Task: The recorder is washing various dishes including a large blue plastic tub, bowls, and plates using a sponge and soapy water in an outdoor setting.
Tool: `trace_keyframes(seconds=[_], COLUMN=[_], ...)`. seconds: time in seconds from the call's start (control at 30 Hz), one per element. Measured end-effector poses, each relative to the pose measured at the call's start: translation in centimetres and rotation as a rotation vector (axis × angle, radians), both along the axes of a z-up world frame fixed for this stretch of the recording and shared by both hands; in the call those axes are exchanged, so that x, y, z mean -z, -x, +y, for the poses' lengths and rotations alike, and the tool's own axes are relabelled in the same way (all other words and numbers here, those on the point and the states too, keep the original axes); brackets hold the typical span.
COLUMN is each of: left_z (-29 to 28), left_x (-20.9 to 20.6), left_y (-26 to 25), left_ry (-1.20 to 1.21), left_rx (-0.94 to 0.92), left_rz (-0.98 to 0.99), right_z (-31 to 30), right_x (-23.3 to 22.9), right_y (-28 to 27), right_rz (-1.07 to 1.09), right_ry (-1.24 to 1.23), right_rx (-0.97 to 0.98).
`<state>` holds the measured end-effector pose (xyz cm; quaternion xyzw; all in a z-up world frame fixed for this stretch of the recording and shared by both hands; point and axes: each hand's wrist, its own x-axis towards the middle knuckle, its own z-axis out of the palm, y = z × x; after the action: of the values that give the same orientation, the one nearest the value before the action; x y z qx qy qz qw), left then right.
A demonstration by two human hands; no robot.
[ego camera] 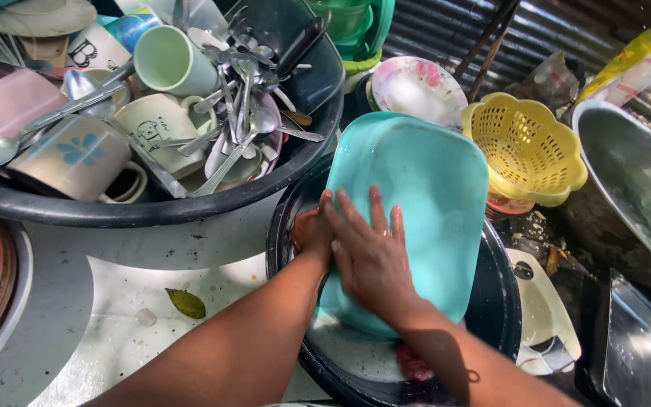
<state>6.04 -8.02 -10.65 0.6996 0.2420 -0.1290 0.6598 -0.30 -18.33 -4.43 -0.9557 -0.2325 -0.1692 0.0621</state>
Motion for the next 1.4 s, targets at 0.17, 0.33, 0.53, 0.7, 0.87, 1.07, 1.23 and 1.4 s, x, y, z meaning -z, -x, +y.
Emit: trace_keyframes(seconds=[0.17, 0.33, 0.53, 0.7, 0.87, 1.07, 1.23, 1.4], left_z=[-0.8, -1.0, -0.7, -1.0, -1.7, -3.9, 4.4, 9.5], left_x=[-0.1, 0.9, -0.8, 0.1, -1.9, -2.8, -4.5, -16.5], left_y=[-0.1, -0.5, 0.4, -0.4, 1.4, 2.8, 4.9, 3.1], left_ry=[-0.024, -0.044, 0.018, 0.071, 0.298, 0.660, 0.074, -0.921], left_rx=[0.018, -0.058, -0.003, -0.027, -0.043, -0.218, 0.493, 0.787], left_rz=[-0.012, 0.017, -0.034, -0.049, -0.142, -0.260, -0.498, -0.197], right_z=[-3.4, -2.3, -2.4, -6.3, -9.4, -10.6, -8.0, -7.5], right_x=[-4.7, -3.0, -2.2, -6.9, -8.8, -11.8, -7.1, -2.7], right_y=[-13.5, -11.1, -8.9, -16.8, -16.0, -14.0, -8.7, -3.5], right_rz=[-0.177, -0.244, -0.127, -0.174, -0.418, -0.452, -0.285, -0.304], right_ry=[-0.046, -0.082, 0.018, -0.274, -0.630, -0.728, -0.681, -0.541], right_rx=[0.212, 0.169, 0.212, 0.493, 0.348, -0.019, 0.065, -0.097])
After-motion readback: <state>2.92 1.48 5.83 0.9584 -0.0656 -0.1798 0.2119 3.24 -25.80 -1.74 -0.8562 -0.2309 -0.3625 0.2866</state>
